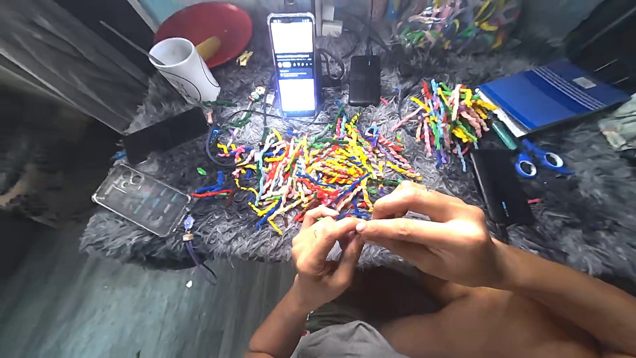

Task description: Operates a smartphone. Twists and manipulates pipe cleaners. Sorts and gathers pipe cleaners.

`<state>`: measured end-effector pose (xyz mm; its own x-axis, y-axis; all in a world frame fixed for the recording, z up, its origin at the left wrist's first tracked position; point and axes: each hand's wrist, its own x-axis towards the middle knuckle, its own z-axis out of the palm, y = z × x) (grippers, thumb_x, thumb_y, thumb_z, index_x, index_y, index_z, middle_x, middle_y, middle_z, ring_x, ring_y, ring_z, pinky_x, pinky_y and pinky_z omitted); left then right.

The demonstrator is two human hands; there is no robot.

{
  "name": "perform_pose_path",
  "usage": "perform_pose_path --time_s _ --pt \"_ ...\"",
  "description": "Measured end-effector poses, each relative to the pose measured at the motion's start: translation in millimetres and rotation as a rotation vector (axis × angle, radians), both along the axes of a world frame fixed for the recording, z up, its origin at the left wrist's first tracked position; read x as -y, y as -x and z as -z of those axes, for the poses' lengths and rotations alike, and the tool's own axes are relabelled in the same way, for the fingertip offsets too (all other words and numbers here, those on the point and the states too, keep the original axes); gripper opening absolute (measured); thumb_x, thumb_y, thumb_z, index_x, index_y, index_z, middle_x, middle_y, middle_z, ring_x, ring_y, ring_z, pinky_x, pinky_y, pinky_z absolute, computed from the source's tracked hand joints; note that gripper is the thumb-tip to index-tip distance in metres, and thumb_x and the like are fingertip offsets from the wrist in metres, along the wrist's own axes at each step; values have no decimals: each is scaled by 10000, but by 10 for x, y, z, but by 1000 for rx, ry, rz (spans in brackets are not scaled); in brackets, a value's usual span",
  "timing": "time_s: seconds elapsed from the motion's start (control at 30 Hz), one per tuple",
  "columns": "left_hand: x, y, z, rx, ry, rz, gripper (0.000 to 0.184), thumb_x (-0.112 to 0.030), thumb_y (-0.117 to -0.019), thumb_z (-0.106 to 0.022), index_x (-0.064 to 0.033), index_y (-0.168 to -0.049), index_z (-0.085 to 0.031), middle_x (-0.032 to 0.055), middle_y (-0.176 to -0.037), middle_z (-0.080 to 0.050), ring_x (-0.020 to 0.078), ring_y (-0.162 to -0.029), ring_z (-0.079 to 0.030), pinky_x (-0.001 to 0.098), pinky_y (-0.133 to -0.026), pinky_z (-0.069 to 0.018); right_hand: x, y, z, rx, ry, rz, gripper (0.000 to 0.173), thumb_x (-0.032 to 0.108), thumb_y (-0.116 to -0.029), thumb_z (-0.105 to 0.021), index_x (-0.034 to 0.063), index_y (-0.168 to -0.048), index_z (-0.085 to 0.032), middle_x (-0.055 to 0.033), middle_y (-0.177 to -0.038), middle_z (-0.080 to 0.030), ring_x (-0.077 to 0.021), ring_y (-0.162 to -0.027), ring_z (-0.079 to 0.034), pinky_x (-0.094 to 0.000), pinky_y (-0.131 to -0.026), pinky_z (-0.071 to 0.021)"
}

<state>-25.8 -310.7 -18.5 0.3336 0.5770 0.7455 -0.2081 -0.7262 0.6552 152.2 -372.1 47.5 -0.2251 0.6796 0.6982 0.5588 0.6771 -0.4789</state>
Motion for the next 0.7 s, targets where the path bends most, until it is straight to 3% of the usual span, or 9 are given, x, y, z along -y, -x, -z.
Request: perform_pose_path --time_s 0.27,0.43,0.7 --pt "192 -37 -108 74 45 -32 142 -188 -1029 -604 -80 -1105 -657 -62 -932 -689 -51 -873 -614 136 -858 -493 136 54 -80 32 -54 -12 129 62 -998 -647 6 -1045 -754 -119 -987 -683 -86 -915 -625 -149 -809 -510" --pt "293 -55 -188 101 107 -9 122 -168 -1030 -598 -66 -1085 -636 -50 -895 -651 -71 -769 -594 104 -714 -513 208 71 -110 26 -68 7 150 64 -1000 -641 5 -1059 -766 -121 -1006 -692 -82 -936 -642 -149 -826 -526" --pt "392 -56 -255 101 -64 -76 132 -197 -1046 -596 -97 -1128 -625 -46 -901 -648 -39 -790 -601 126 -767 -511 290 71 -176 -117 -104 -10 112 83 -981 -679 1 -1022 -743 -75 -985 -724 -43 -949 -675 -152 -837 -557"
